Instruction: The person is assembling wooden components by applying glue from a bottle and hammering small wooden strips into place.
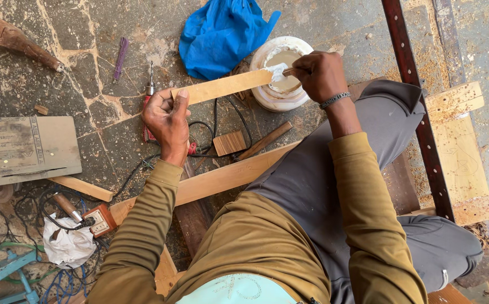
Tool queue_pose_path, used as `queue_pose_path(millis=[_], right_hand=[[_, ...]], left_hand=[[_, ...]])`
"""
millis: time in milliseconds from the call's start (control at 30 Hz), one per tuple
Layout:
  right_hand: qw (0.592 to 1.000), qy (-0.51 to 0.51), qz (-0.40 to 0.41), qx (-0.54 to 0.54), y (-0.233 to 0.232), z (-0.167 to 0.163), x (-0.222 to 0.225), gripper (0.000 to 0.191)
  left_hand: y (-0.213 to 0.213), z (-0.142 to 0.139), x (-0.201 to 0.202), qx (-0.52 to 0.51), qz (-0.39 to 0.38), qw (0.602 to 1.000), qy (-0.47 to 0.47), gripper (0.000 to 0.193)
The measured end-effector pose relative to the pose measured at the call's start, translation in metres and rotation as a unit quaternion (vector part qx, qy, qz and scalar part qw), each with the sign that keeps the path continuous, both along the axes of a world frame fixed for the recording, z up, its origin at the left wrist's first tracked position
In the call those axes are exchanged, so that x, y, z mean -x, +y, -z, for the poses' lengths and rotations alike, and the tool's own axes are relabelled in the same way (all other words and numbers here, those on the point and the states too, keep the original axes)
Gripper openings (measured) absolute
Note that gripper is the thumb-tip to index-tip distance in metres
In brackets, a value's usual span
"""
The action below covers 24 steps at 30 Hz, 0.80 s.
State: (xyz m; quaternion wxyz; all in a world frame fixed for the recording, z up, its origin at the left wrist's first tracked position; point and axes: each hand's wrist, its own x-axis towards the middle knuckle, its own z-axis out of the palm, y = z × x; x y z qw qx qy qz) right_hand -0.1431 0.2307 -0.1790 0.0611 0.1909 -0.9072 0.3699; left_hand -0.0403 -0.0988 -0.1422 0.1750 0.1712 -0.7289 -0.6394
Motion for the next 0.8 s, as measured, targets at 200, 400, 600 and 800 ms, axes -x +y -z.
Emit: queue_pose_path(millis=[200,400,600,800], right_hand=[[0.995,-0.090,-0.003,0.039,-0.001,-0.001,0.004,0.014],[0.911,-0.307,0.072,0.267,0.009,-0.004,0.006,0.016],[0.781,-0.386,0.114,0.477,0.042,-0.007,-0.019,0.016],[0.734,-0.345,0.170,0.560,0.068,0.002,-0.050,0.014]], left_hand=[[0.004,-0.003,-0.002,0.011,0.005,1.000,0.013,0.022],[0.011,-0.007,0.001,0.014,0.016,0.999,0.035,0.020],[0.027,-0.016,0.026,0.118,0.028,0.991,0.058,0.010],[0.079,-0.010,0.053,0.241,0.079,0.959,0.127,0.004]])
